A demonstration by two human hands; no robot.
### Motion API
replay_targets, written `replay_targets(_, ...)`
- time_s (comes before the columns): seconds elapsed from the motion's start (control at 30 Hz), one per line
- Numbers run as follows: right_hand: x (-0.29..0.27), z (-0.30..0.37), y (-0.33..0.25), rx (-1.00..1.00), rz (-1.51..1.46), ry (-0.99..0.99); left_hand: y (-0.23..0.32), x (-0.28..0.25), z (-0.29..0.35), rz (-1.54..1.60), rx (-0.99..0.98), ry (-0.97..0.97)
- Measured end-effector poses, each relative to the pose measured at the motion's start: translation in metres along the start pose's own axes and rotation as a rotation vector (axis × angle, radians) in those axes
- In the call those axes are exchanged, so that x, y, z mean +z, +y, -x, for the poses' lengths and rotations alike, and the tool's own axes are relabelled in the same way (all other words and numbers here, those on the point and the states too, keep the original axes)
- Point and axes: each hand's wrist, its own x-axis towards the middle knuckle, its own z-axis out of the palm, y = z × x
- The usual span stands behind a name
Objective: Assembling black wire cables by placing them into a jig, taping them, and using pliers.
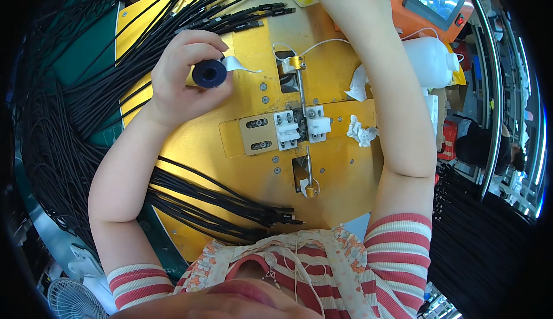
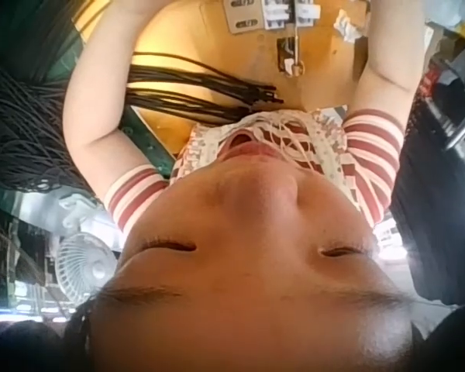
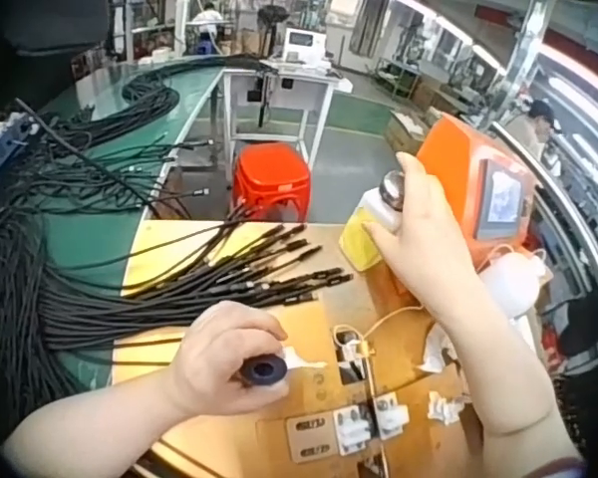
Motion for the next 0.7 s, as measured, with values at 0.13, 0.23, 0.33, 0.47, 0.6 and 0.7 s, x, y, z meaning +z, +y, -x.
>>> replay_targets(0.13,-0.029,0.014,-0.008,-0.283,0.074,0.066,0.005,0.0,-0.004,0.006,-0.025,0.011)
replay_targets(0.23,-0.044,0.035,-0.012,-0.323,-0.332,-0.211,0.012,0.001,-0.005,0.083,-0.082,0.034)
replay_targets(0.33,-0.051,0.053,-0.021,-0.234,-0.685,-0.489,0.018,0.001,-0.01,0.103,-0.058,-0.024)
replay_targets(0.47,-0.049,0.063,-0.012,-0.123,-0.786,-0.6,0.024,0.006,-0.011,0.125,-0.112,-0.066)
replay_targets(0.6,-0.056,0.058,-0.001,-0.095,-0.912,-0.661,0.04,0.006,-0.018,0.365,-0.438,-0.002)
replay_targets(0.7,-0.054,0.06,0.007,0.118,-1.08,-0.676,0.044,0.0,-0.024,0.514,-0.621,-0.049)
